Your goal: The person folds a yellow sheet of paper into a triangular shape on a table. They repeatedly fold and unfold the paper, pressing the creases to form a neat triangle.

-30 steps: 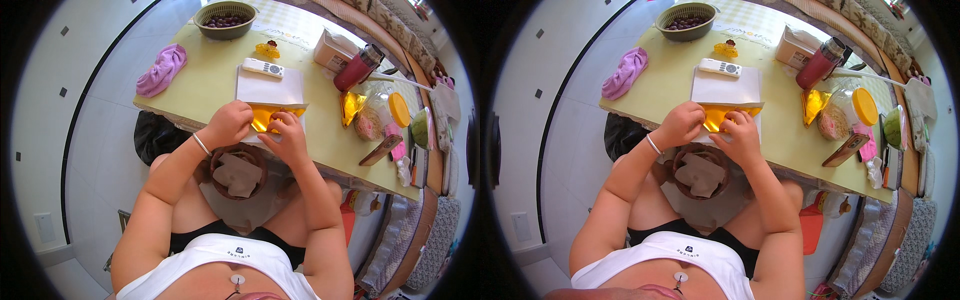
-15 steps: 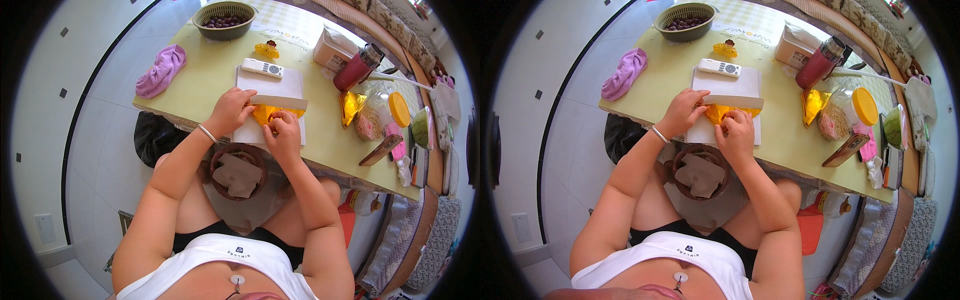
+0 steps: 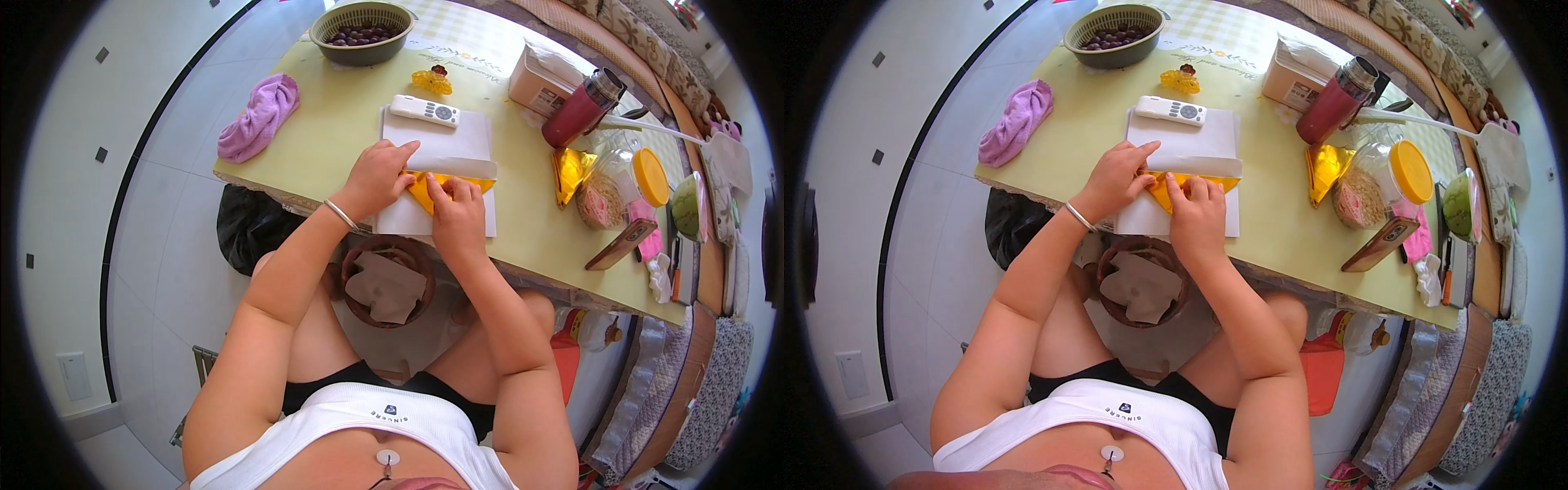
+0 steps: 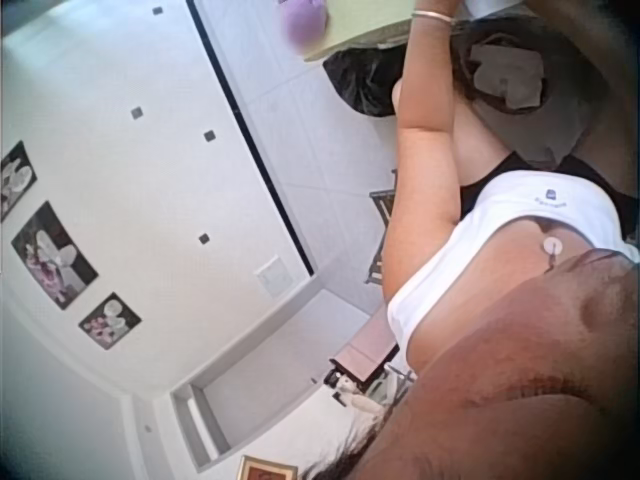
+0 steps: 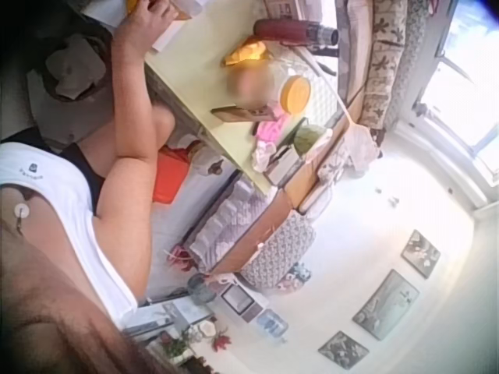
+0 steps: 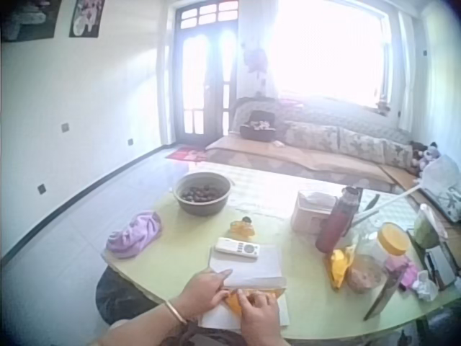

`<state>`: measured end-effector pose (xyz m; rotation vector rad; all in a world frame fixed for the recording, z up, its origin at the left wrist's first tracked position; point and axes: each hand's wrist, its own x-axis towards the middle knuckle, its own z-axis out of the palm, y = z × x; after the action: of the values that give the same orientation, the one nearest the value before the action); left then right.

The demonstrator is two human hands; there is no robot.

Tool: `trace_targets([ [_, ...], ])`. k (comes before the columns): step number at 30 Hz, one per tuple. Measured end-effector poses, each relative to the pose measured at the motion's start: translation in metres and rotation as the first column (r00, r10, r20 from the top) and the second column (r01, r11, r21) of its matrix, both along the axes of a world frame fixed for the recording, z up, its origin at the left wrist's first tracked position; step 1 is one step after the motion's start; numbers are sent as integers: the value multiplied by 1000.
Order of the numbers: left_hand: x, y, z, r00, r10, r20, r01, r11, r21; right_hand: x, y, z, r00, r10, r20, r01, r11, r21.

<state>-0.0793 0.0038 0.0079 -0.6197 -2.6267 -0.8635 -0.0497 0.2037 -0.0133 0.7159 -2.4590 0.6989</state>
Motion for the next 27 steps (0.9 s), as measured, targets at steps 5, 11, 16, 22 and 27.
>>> trace_targets([
  [5, 1, 2, -1, 997, 24, -67, -28, 999, -46, 1, 0, 2, 1000, -5, -17, 5, 999, 40],
  [11, 17, 15, 15, 924, 8, -382, -78, 983, -168, -1, 1, -4, 1000, 3, 11, -3, 1000, 22],
  [16, 35, 19, 2, 977, -41, -207, -15, 966, -259, -1, 1, -5, 1000, 11, 27, -11, 1000, 12],
  [22, 52, 27, -10, 964, 61, -259, -162, 907, -389, 0, 2, -5, 1000, 10, 16, -10, 999, 31],
  [27, 65, 34, -8, 986, 61, -153, -123, 894, -431, 0, 2, -3, 999, 12, 48, -13, 1000, 8],
])
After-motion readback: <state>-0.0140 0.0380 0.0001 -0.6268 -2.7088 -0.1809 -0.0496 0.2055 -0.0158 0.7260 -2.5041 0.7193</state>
